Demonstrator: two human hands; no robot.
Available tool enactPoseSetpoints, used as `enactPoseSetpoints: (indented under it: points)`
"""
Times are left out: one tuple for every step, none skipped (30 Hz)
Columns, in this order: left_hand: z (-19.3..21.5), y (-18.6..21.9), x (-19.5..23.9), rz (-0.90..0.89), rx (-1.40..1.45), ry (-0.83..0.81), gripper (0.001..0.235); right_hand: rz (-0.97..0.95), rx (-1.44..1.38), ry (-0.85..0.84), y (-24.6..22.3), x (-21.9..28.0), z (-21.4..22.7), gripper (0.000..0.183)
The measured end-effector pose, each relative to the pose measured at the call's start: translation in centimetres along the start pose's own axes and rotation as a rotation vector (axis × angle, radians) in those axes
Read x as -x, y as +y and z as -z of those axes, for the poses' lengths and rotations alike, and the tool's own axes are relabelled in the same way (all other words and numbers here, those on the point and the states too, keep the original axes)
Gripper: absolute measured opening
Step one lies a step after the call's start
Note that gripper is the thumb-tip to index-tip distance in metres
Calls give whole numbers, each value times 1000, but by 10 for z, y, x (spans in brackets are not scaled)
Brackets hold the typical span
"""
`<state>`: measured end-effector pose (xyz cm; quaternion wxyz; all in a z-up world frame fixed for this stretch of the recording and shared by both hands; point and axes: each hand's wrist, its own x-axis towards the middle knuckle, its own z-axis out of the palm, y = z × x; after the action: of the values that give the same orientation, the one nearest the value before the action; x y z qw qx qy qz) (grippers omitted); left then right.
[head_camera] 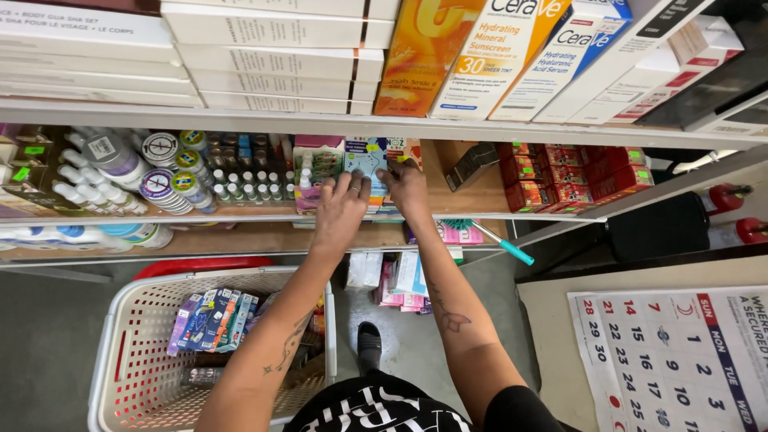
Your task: Organizing, dusting, and stocking products on retail shelves.
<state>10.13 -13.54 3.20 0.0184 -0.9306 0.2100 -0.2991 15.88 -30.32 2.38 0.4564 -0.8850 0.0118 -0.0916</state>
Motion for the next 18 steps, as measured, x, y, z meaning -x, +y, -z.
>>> enactPoseSetpoints:
  points:
    - [1,-1,0,5,2,1,39,1,-9,-8,1,0,-1,38]
    - [3,-1,0,10,5,2,40,2,-18,-15,1,-1,-1,36]
    - [6,-2,-1,8,5,0,40,1,-19,-15,4,-1,-2,36]
    - [9,-2,-1,6,3,-12,43,20,-22,-11,6,-2,-3,36]
    - [12,-3,-2,5,1,-24,46,40,-23,-9,8,-2,-4,36]
    - [12,-3,-1,5,1,-25,46,39,-24,-9,11,-3,-5,36]
    - [11,-2,-1,4,-4,-38,48,57,-15,-7,14,-4,-6,35]
    - [11,-2,0,2,-10,-51,50,76,-7,-4,17,-5,-7,34]
    - [6,-2,0,2,-10,-50,50,76,-6,-3,18,-4,-3,34]
    - [2,-1,1,2,-6,-43,48,67,14,7,18,-4,0,32]
    - [-2,-1,2,6,-3,-37,46,59,34,15,18,-4,2,30]
    - [4,-3,0,8,-3,-37,46,60,35,14,24,-2,9,30]
    - [10,-4,0,8,-8,-39,46,188,95,113,30,2,14,32]
    - [16,-6,1,9,-14,-41,45,319,154,211,36,6,19,37]
    - [22,-9,5,29,-16,-49,45,326,155,191,18,17,29,37]
    - [28,-15,10,19,38,57,43,310,182,231,0,28,37,33]
    - [34,-19,23,29,88,149,41,296,210,247,-18,42,41,30]
    - [33,-27,37,68,82,127,41,306,210,202,-32,58,37,30]
